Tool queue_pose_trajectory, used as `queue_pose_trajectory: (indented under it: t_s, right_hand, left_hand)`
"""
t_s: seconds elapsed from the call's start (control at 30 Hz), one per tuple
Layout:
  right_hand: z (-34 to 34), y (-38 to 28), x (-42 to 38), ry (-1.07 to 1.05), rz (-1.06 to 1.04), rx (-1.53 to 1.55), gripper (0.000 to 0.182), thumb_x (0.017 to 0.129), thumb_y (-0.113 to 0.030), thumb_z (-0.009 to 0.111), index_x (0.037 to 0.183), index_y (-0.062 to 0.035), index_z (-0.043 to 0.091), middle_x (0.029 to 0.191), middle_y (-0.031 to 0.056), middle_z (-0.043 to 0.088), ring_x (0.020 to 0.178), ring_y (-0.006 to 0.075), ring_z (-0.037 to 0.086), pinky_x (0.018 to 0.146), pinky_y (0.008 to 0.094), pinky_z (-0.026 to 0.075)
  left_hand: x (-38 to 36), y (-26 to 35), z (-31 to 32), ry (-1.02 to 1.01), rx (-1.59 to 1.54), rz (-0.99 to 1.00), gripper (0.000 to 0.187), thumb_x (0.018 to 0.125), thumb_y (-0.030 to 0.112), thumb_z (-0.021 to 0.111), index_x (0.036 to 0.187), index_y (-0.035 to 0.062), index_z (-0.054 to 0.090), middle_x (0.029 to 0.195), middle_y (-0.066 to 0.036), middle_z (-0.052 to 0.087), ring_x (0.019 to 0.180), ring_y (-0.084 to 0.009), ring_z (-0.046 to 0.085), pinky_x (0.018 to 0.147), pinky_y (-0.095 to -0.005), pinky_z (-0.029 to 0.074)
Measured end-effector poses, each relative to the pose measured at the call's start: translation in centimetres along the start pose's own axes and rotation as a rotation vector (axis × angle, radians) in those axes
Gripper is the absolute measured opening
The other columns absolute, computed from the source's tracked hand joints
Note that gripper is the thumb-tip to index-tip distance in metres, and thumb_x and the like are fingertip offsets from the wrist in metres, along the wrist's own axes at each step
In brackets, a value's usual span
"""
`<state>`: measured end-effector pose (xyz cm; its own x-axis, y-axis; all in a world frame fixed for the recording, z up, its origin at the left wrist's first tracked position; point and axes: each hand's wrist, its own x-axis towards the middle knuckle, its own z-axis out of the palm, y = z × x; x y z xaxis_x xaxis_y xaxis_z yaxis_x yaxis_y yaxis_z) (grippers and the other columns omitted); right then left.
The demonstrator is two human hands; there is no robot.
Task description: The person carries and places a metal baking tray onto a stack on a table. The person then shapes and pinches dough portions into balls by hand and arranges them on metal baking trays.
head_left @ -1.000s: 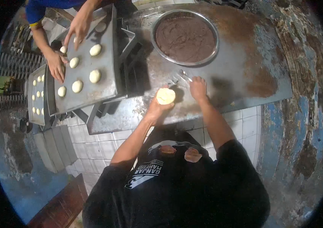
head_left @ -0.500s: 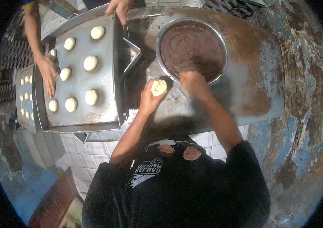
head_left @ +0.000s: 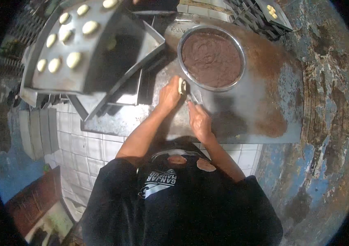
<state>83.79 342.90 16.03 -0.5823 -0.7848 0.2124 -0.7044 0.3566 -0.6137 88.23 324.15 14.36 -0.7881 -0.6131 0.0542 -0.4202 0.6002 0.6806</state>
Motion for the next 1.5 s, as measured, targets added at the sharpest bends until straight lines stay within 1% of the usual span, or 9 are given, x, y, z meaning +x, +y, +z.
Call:
queue_pose_trajectory:
  t_s: [0.2, 0.33, 0.53, 0.83, 0.93, 1.13, 1.27, 1.37, 1.5]
  right_hand:
    - [-0.8, 3.2, -4.4, -0.133, -0.014, -0.087, 0.033, 0.094, -0.016, 0.069, 0.122, 0.0011, 0.068, 0.1, 0.0179, 0.074, 0.086, 0.0274, 0.073, 0.077, 0.0369, 0.058]
    - [-1.0, 1.3, -2.5, 0.027, 0.59, 0.788, 0.049, 0.094, -0.015, 0.069, 0.137, 0.0031, 0.053, 0.098, 0.015, 0.075, 0.09, 0.0209, 0.072, 0.083, 0.0331, 0.056]
    - [-7.5, -4.4, -9.9, 0.001, -0.375, 0.077, 0.047, 0.097, 0.001, 0.049, 0.144, -0.0004, 0.049, 0.117, 0.0215, 0.069, 0.119, 0.0344, 0.062, 0.102, 0.0449, 0.048]
    - [-5.8, -4.4, -15.1, 0.203, 0.402, 1.012, 0.038, 0.094, -0.006, 0.067, 0.13, 0.0009, 0.057, 0.095, 0.0082, 0.073, 0.085, 0.0149, 0.068, 0.079, 0.031, 0.054]
    - [-6.8, -1.8, -17.2, 0.152, 0.602, 1.495, 0.027, 0.096, -0.006, 0.066, 0.122, 0.0001, 0.064, 0.091, 0.0031, 0.071, 0.081, 0.0148, 0.068, 0.075, 0.0306, 0.055]
    - [-8.6, -0.3, -21.1, -0.149, -0.019, 0.461, 0.017, 0.085, -0.008, 0.069, 0.099, -0.0003, 0.074, 0.088, 0.016, 0.074, 0.077, 0.0223, 0.073, 0.073, 0.0357, 0.056]
    - [-11.3, 8.0, -20.7, -0.104, 0.627, 1.361, 0.029, 0.095, -0.014, 0.072, 0.121, -0.0013, 0.07, 0.107, 0.0088, 0.075, 0.095, 0.0173, 0.071, 0.089, 0.0303, 0.056]
    - [-11.1, 18.6, -21.1, 0.378, 0.818, 1.123, 0.024, 0.095, -0.009, 0.068, 0.117, -0.0005, 0.071, 0.103, 0.0098, 0.075, 0.093, 0.0151, 0.069, 0.086, 0.0291, 0.056]
    - [-9.8, 25.9, -21.4, 0.191, 0.929, 0.232, 0.042, 0.091, -0.025, 0.076, 0.123, 0.0013, 0.068, 0.108, 0.0151, 0.073, 0.096, 0.0262, 0.07, 0.09, 0.0375, 0.055]
  left_hand:
    - [-6.5, -2.2, 1.8, -0.151, -0.852, -0.428, 0.052, 0.088, 0.0, 0.069, 0.134, 0.0109, 0.047, 0.124, -0.009, 0.064, 0.107, -0.0258, 0.066, 0.09, -0.0379, 0.053]
    - [-12.4, 3.0, 1.4, -0.273, -0.715, -0.045, 0.067, 0.085, 0.006, 0.077, 0.141, 0.0132, 0.041, 0.121, -0.006, 0.061, 0.112, -0.0187, 0.059, 0.099, -0.0346, 0.047]
    - [-17.2, 6.8, 1.3, -0.118, -0.705, -0.164, 0.059, 0.082, 0.026, 0.084, 0.128, 0.0086, 0.052, 0.104, -0.008, 0.071, 0.095, -0.0209, 0.068, 0.08, -0.0374, 0.055]
    - [-22.8, 12.1, 0.1, 0.136, -0.381, 0.187, 0.047, 0.103, 0.036, 0.059, 0.13, -0.0028, 0.065, 0.138, -0.017, 0.064, 0.131, -0.0315, 0.058, 0.105, -0.0369, 0.048]
    - [-24.5, 12.2, -0.3, -0.285, -0.343, 0.046, 0.047, 0.103, 0.036, 0.059, 0.13, -0.0015, 0.065, 0.14, -0.018, 0.063, 0.133, -0.034, 0.057, 0.105, -0.0387, 0.049]
    - [-25.7, 7.5, 5.6, -0.702, 0.159, 0.21, 0.04, 0.095, 0.043, 0.067, 0.11, 0.006, 0.074, 0.094, -0.025, 0.072, 0.092, -0.0405, 0.071, 0.082, -0.0463, 0.055]
    - [-26.5, 7.6, 7.0, -0.69, 0.211, 0.093, 0.038, 0.095, 0.043, 0.067, 0.085, 0.0066, 0.076, 0.079, -0.022, 0.071, 0.074, -0.0392, 0.069, 0.07, -0.0438, 0.054]
    - [-27.3, 8.3, 5.3, -0.766, -0.089, -0.162, 0.04, 0.096, 0.045, 0.068, 0.092, 0.0058, 0.077, 0.085, -0.011, 0.074, 0.075, -0.0269, 0.068, 0.069, -0.0388, 0.053]
    - [-26.9, 9.8, 3.3, -0.708, -0.429, -0.395, 0.05, 0.099, 0.049, 0.064, 0.11, 0.0014, 0.076, 0.099, -0.005, 0.074, 0.09, -0.0158, 0.065, 0.082, -0.0335, 0.052]
